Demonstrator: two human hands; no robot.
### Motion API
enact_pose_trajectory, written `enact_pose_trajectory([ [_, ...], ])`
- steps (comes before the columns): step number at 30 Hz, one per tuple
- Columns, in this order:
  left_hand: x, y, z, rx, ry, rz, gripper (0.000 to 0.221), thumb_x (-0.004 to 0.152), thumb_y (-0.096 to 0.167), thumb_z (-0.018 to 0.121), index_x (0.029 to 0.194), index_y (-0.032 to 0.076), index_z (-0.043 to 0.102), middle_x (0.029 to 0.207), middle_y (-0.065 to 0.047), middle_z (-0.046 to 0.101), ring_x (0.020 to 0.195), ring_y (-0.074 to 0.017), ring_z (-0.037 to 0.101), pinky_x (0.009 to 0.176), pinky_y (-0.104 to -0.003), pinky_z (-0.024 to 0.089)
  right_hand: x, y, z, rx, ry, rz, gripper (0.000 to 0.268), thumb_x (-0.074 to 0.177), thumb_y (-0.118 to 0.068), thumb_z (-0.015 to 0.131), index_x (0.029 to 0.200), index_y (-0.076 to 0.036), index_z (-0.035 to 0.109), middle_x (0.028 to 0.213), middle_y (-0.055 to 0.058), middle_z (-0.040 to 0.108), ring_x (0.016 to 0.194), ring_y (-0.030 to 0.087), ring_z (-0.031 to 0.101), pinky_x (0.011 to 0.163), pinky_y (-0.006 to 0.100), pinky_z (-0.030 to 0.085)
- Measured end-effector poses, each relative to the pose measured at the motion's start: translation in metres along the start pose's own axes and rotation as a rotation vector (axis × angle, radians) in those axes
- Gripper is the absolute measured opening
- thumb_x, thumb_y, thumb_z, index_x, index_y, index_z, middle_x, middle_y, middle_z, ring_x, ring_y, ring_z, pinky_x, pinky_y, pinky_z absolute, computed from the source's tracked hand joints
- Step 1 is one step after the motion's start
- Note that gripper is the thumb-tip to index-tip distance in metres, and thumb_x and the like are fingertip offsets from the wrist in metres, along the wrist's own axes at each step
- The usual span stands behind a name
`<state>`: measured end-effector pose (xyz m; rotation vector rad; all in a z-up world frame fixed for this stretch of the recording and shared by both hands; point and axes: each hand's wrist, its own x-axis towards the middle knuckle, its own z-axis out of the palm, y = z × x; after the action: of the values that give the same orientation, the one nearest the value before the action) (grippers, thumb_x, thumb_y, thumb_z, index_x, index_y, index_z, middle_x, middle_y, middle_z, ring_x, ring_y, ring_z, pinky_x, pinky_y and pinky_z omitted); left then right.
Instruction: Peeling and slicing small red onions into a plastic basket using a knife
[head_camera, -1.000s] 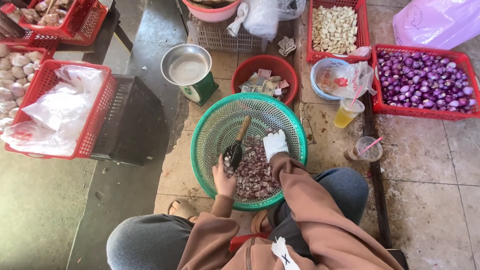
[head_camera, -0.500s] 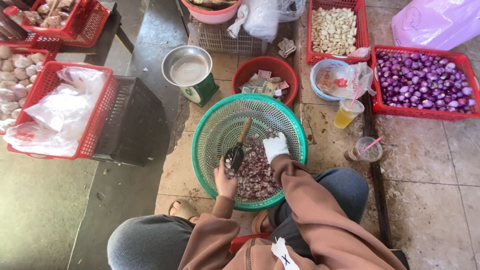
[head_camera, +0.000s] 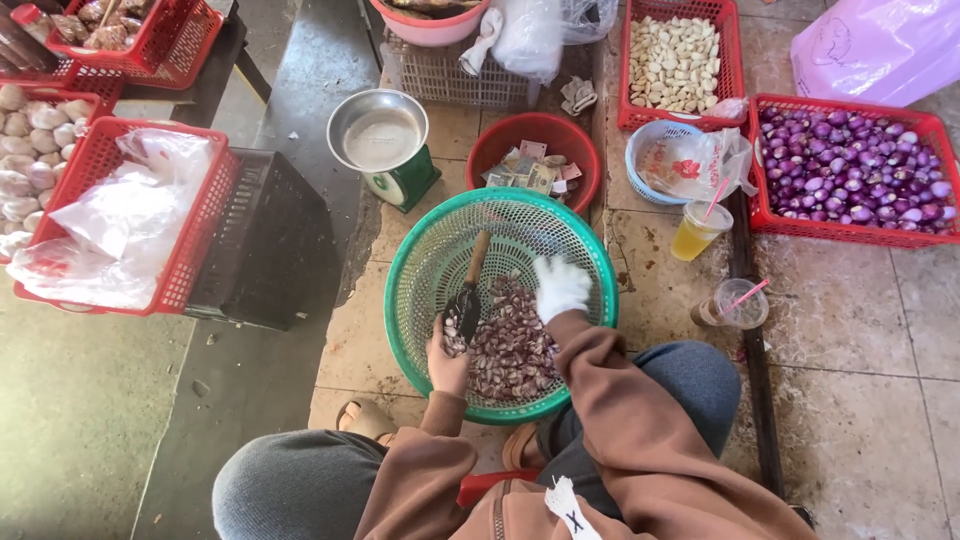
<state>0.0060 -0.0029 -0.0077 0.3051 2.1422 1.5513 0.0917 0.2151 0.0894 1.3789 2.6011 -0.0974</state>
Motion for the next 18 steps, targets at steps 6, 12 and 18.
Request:
enact_pose_trajectory([
  [6, 0.0, -0.004, 0.005, 0.012, 0.025, 0.044, 0.096, 0.06, -0.007, 0.062, 0.152, 0.017, 0.048, 0.114, -0.025, 0.056, 0.113, -0.0417, 0.061, 0.101, -0.042, 0.05, 0.033, -0.044, 0.061, -0.184, -0.011, -0.387, 0.025, 0.094, -0.031, 0.058, 0.11, -0.023, 0.076, 0.111, 0.004, 0.077, 0.099, 0.024, 0.075, 0.086, 0.041, 0.049],
  [12, 0.0, -0.001, 0.004, -0.018, 0.014, 0.019, 0.099, 0.06, -0.009, 0.06, 0.153, 0.019, 0.048, 0.113, -0.023, 0.057, 0.112, -0.0351, 0.062, 0.103, -0.038, 0.047, 0.037, -0.047, 0.09, -0.148, -0.123, -0.326, 0.026, 0.093, -0.027, 0.057, 0.11, -0.024, 0.076, 0.113, 0.001, 0.078, 0.109, 0.023, 0.072, 0.093, 0.04, 0.045],
  [18, -0.007, 0.022, 0.009, -0.187, -0.143, -0.041, 0.096, 0.061, -0.009, 0.055, 0.153, 0.018, 0.048, 0.123, -0.022, 0.057, 0.12, -0.0324, 0.06, 0.104, -0.041, 0.048, 0.012, -0.068, 0.135, 0.757, -0.434, 0.263, 0.038, 0.087, -0.071, 0.056, 0.125, -0.067, 0.059, 0.132, -0.028, 0.065, 0.123, 0.01, 0.065, 0.112, 0.029, 0.048],
])
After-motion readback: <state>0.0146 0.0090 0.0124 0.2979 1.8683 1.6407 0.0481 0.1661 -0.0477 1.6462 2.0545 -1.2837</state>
